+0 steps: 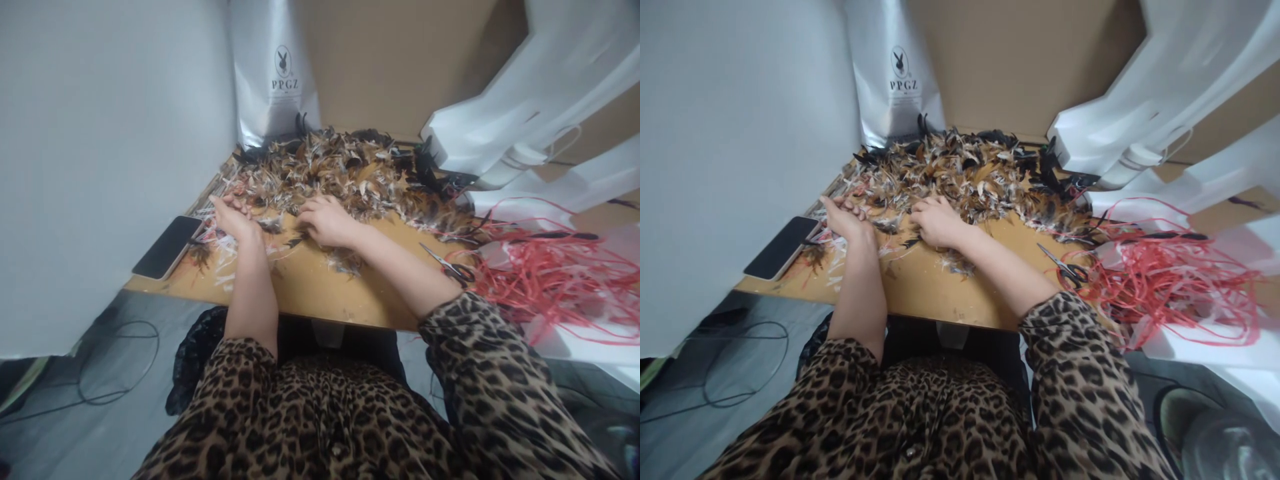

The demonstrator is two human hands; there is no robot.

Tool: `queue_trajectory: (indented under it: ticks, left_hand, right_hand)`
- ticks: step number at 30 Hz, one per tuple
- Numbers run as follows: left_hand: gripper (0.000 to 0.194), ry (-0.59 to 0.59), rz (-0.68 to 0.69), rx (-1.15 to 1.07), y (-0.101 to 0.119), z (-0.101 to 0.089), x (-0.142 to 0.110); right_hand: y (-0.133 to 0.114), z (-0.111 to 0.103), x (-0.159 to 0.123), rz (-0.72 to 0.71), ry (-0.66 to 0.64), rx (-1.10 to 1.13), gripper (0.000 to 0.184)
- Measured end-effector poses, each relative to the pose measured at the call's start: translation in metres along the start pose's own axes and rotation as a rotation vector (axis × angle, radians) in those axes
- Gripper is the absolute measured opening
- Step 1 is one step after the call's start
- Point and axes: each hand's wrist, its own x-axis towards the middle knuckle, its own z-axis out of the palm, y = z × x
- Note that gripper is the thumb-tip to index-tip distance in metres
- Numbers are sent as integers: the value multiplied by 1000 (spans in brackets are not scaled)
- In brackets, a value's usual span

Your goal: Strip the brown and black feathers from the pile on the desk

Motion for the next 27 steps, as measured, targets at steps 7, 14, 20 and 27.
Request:
queue_trajectory:
  ticks: [7,14,20,27]
  left_hand:
    - [38,145,17,-68,5,6,-4]
    - [39,175,5,-70,-1,8,-5]
    - [39,175,12,-48,-6,4,0]
    - [46,-119,247,248,-16,20,-35]
  right_hand:
    - [-32,36,77,70,-157,55,40]
    - [-25,50,98,267,-257,40,33]
    - [3,33,61,376,-175,153,25]
    - [35,-6,9,536,-74,115,24]
